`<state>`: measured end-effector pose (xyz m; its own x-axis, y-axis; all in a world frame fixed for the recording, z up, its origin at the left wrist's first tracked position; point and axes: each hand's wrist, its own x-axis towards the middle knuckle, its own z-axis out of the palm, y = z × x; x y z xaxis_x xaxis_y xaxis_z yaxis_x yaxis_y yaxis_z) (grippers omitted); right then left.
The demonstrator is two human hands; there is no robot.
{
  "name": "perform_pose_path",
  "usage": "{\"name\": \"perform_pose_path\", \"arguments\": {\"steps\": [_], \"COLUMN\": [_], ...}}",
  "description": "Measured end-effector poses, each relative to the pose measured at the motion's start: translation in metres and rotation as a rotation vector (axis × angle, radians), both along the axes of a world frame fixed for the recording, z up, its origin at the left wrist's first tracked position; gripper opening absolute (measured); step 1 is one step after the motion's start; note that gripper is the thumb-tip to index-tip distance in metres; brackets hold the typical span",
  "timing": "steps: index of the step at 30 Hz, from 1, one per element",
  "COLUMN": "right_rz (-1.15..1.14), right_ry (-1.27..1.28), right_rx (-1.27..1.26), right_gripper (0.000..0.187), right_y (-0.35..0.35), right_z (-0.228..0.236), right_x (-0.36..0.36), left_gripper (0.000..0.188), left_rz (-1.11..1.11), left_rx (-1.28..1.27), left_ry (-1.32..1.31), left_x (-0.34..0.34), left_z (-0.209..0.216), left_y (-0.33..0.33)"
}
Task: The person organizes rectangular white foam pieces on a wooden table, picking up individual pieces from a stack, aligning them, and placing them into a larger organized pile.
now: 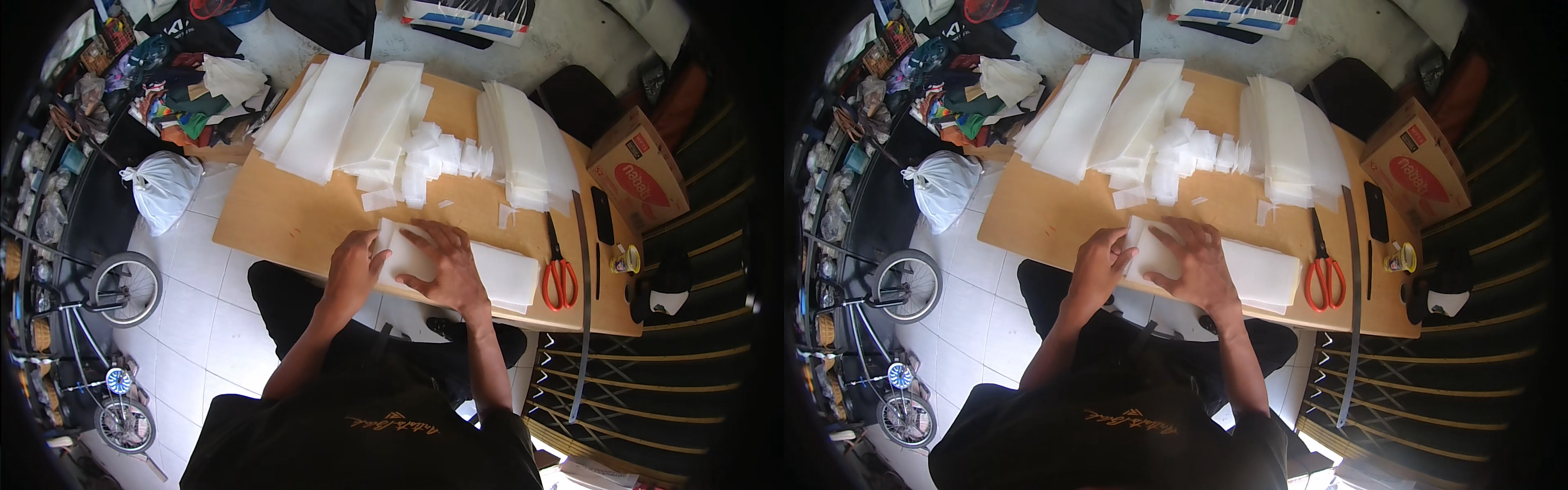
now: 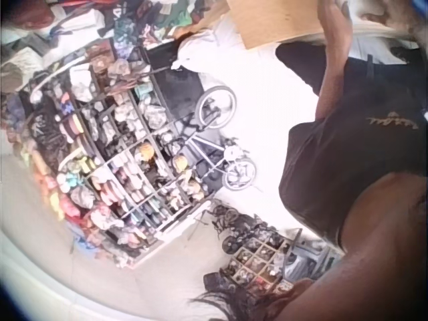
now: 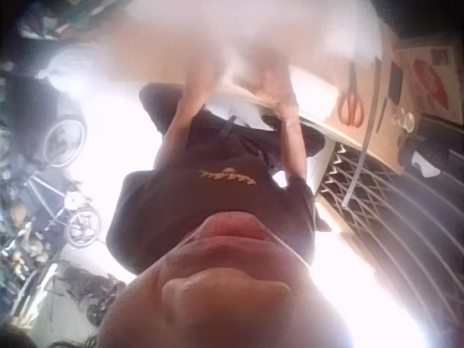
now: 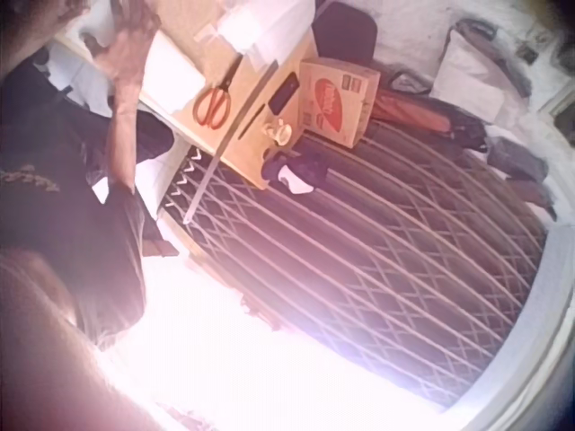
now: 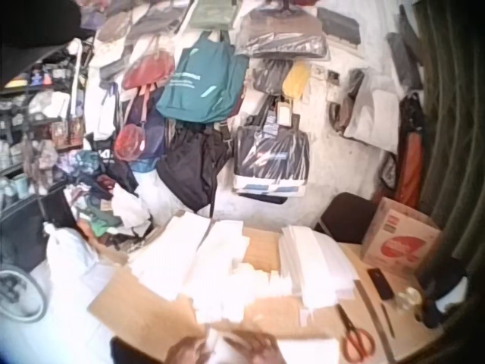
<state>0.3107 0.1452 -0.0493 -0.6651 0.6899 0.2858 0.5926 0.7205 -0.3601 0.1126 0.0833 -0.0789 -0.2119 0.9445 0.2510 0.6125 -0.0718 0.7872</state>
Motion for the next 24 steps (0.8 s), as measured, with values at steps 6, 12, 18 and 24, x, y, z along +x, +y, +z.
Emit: {"name": "perform_pose_path", "arguments": {"steps": [6, 12, 18, 24], "right_rz": [0.010, -0.113, -0.359, -0.444], "right_ry": [-0.056, 0.129, 0.330, 0.285], "right_rx": [-0.021, 0.005, -0.124, -0.089], "right_gripper": [0.067, 0.055, 0.043, 0.041], "right_y": [0.000, -0.003, -0.027, -0.033], "right_z": [0.005, 0.022, 0.005, -0.006], "right_x": [0.004, 0.005, 0.051, 0.067], "left_gripper": [0.033, 0.036, 0.035, 0.034], "left_rz": [0.041, 0.148, 0.025, 0.172], "left_rx": [0.139, 0.405, -0.051, 0.395], "left_ry": [0.073, 0.465, 0.190, 0.105], "left_x": [-0.007, -0.057, -0.067, -0.056], "left_z": [0.032, 0.008, 0.034, 0.081], "left_y": [0.029, 0.142, 0.146, 0.134]}}
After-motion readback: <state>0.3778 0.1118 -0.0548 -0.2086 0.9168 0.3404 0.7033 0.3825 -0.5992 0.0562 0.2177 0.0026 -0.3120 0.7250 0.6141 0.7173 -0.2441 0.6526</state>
